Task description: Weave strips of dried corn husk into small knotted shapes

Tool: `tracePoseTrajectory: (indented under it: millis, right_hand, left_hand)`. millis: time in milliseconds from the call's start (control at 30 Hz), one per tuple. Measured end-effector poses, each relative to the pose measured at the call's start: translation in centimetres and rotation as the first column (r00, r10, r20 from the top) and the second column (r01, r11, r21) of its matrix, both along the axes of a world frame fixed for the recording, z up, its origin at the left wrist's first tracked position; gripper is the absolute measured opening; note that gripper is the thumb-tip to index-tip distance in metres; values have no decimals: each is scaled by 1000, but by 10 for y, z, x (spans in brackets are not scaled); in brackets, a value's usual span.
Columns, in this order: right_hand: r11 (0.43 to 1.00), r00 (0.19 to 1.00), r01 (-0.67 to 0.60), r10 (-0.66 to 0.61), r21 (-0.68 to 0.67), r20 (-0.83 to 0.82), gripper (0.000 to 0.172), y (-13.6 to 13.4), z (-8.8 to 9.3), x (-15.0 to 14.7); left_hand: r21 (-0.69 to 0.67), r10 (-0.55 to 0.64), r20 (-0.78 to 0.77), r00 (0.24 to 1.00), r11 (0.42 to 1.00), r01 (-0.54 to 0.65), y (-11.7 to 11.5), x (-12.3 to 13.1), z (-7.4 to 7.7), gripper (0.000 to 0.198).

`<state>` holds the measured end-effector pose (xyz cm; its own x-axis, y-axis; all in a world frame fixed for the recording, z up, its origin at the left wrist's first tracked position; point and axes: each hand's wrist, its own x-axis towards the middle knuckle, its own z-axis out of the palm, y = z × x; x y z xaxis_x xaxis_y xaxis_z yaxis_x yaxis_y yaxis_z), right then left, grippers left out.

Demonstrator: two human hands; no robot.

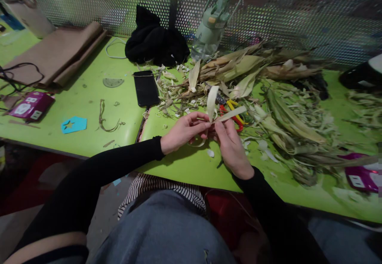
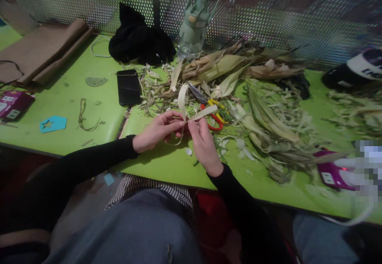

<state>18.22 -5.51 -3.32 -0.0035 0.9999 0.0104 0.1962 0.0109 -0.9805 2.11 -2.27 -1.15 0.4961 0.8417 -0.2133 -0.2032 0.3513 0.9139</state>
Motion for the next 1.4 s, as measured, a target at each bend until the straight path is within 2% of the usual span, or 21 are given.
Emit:
tracePoseTrajectory:
  millis: [167,233,300,367,467,633,733,867,1000,1200,1300,1400]
  right_hand:
    - [999,997,6,-10,-46,-71,27,1,1,-1]
    - [999,999,20,-21,-40,-28,27,0,3,-1]
    - [999,999,38,-38,-4,33,27,0,4,-1]
    - [999,997,42,-44,26,64,26,-1,5,-2]
    - [999,997,30,-31,26,65,25,-3,7,-2]
    - [999,997,26,-28,32,72,26,-3,9,-1]
    - [994,995,77,-82,81,63,24,-3,6,0]
    - [988,993,108,-112,106,30,23,-7,4,-3]
    - [971,979,194,-200,141,27,20,-10,9,-5]
    - [945,961,259,-272,198,44,18,-13,16,-6]
    - [945,963,256,-268,204,33,17,-13,16,-6]
    - [954,970,229,-241,194,37,20,-11,13,-4]
  left_hand:
    - [36,-53,-35,998,998,54,-1,6,0,3]
    - [100,-101,-82,991,989,109,-1,6,-3,2]
    - [210,-115,-177,977,966,152,0,4,-6,13]
    - [321,-58,-296,954,934,157,1,1,-7,27]
    - [391,10,-370,929,909,146,2,-2,-8,32]
    - [426,3,-358,934,891,160,0,0,-8,28]
    - [452,26,-332,943,882,135,-3,0,-5,24]
    - [422,-11,-275,961,897,131,-7,0,0,27]
    - [412,-17,-151,988,908,78,-9,3,1,23]
    - [432,-5,-106,994,900,51,-11,4,0,24]
    - [425,-10,-152,988,902,75,-12,2,4,25]
    - [412,13,-278,961,905,107,-9,-2,6,31]
